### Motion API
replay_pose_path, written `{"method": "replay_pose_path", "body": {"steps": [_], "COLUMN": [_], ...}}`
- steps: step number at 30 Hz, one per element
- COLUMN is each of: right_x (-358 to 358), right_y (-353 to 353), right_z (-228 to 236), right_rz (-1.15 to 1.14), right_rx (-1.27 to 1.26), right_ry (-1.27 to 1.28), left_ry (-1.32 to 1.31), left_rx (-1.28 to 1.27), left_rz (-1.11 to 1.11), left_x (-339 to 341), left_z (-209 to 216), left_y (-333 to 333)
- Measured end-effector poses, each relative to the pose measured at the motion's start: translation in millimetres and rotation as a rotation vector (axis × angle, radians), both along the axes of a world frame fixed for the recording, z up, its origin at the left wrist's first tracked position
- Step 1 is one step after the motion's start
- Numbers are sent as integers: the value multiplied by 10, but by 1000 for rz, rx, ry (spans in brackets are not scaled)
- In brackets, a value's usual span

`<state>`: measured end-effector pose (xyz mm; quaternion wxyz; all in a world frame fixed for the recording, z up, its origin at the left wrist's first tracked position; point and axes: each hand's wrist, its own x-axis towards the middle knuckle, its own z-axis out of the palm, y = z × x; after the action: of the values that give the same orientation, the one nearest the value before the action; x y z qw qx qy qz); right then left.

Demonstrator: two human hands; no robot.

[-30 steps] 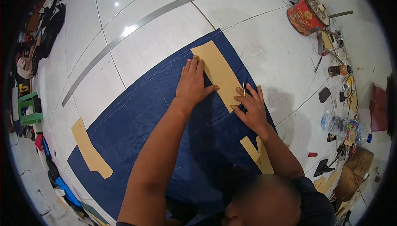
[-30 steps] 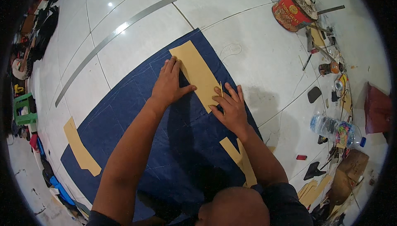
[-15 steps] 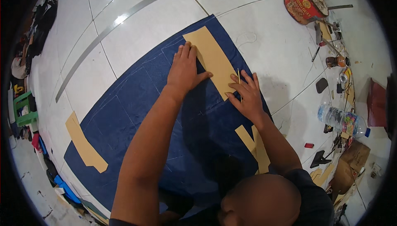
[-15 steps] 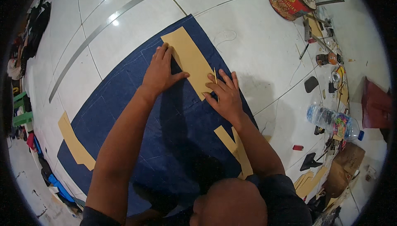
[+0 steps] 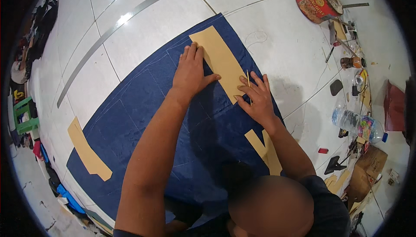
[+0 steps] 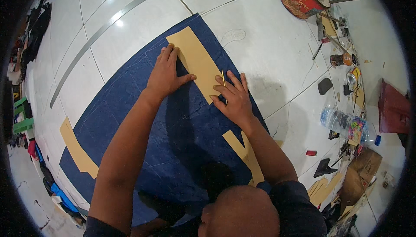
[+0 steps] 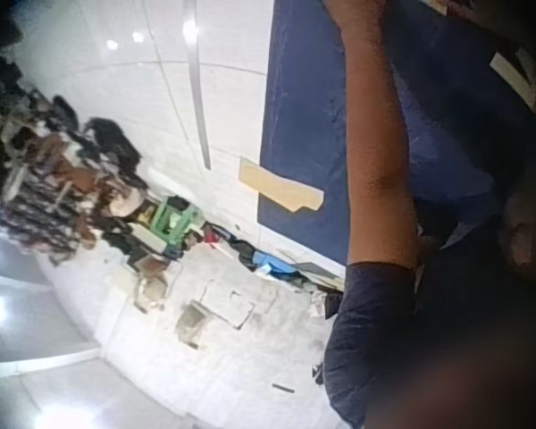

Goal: The person marks a blue fabric by hand using a yellow pattern piece and a pencil, tracing around the edges of the template to create outlines.

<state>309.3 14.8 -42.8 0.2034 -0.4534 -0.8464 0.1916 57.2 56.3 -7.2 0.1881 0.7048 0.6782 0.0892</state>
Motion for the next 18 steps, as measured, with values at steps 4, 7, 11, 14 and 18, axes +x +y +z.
{"method": "replay_pose_path", "body": {"steps": [4, 7, 11, 14, 18], "right_x": [-8, -12, -4, -3, -17], "right_y": [-1, 3, 16, 23, 15], "right_z": [-11, 0, 10, 18, 80], "right_rz": [7, 7, 8, 12, -1], "right_rx": [15, 7, 0, 23, -50], "right_ry": [12, 11, 15, 14, 30], "left_ry": [17, 16, 9, 13, 28], "left_rx": [-4, -10, -24, -26, -51], "left_rz": [-10, -12, -8, -17, -2], "left_x": [-20, -24, -15, -17, 14], "left_z": [-15, -28, 5, 40, 71], "left_y": [3, 8, 29, 32, 28]}}
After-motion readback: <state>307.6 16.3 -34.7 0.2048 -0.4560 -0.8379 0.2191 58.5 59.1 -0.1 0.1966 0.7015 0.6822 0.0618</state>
